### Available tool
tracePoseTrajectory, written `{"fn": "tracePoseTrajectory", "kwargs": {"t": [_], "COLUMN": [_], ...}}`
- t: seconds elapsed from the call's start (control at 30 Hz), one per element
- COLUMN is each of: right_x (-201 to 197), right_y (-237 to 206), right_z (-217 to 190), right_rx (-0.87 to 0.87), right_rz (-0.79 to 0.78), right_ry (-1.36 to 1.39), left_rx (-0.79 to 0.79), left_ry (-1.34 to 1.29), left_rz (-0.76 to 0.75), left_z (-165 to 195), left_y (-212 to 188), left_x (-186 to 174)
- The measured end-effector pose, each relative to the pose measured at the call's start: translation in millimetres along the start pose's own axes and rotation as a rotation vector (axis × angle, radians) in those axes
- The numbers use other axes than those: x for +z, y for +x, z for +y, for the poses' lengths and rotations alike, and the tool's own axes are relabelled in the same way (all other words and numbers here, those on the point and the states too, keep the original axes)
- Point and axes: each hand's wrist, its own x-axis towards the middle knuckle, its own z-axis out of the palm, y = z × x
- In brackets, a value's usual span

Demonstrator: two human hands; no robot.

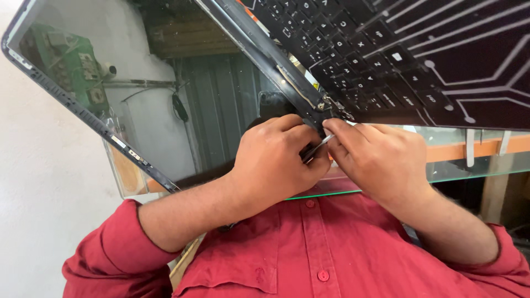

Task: The person works on the hinge area of a disassembled laptop. They use a metal pick to pry and adjust small components, then use a screwdriver to tighten screws near the hinge. The person also handles a small white piece of material, possibly adhesive or tape, and places it near the hinge.

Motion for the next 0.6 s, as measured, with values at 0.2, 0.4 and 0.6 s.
{"fn": "tracePoseTrajectory", "kwargs": {"t": [0.2,0.4,0.6], "right_x": [1.0,3.6,4.8], "right_y": [-3.7,-6.8,-15.0], "right_z": [1.5,0.9,-0.5], "right_rx": [-0.03,-0.059,-0.03], "right_rz": [0.032,0.05,0.071], "right_ry": [-0.036,-0.111,-0.094], "left_rx": [0.05,0.106,0.116], "left_ry": [0.046,0.074,0.081], "left_rz": [0.0,-0.027,-0.038], "left_z": [1.2,-0.4,-0.2], "left_y": [-0.5,-0.6,-0.9], "left_x": [0.4,1.3,0.3]}}
